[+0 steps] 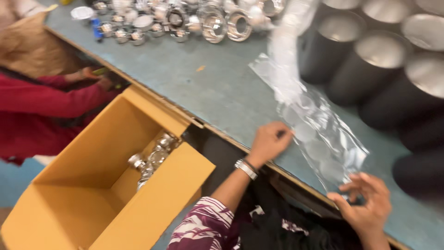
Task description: The person assembles lamp components at a factory workbench. They pick up a silver conical reflector, fit a white plastic diffuser disc into it, press the parts together by hand, and place finished assemblies and loose chrome fittings into a cardboard box, repeating the cycle with black cylindrical housings on the table.
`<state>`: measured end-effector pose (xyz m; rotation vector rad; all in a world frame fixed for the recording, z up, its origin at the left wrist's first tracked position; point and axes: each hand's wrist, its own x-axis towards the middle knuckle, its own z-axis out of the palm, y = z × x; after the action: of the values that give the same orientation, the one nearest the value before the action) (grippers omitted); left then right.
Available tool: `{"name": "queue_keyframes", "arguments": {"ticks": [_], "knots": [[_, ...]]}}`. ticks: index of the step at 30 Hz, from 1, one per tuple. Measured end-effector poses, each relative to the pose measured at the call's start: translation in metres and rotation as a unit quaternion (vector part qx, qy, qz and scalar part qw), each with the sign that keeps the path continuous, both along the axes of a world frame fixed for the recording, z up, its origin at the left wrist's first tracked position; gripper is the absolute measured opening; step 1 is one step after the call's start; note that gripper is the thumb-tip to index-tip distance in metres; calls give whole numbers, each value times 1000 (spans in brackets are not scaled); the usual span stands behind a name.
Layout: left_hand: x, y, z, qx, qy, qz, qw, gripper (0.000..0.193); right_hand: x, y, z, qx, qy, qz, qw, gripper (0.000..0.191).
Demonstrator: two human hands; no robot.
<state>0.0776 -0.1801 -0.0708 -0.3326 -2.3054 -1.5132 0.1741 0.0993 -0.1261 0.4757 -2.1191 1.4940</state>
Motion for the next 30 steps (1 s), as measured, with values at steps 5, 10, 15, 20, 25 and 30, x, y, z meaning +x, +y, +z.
{"name": "queue_keyframes", "arguments": {"ticks": [5, 10, 15, 20, 25, 30], "knots": [[2, 12, 12, 27, 41, 71, 996, 39, -3, 6, -6, -11, -15, 7, 1000, 91], [-63, -10, 58, 128, 164, 231, 950, 47, 13, 3, 3, -28, -12, 2, 1000, 94], [-165, -56, 116, -51, 93, 250, 962, 48, 20, 10, 29, 46, 19, -129, 990, 89], [-222, -88, 140, -313, -108, 250, 910, 62, 6, 8, 19, 71, 12, -196, 978, 88], [-266, -118, 125, -377, -178, 265, 870, 48, -21, 10, -9, 272, 36, -245, 930, 82], [-286, -129, 105, -193, -131, 307, 923, 49, -50, 21, -11, 289, 35, -194, 937, 79]]}}
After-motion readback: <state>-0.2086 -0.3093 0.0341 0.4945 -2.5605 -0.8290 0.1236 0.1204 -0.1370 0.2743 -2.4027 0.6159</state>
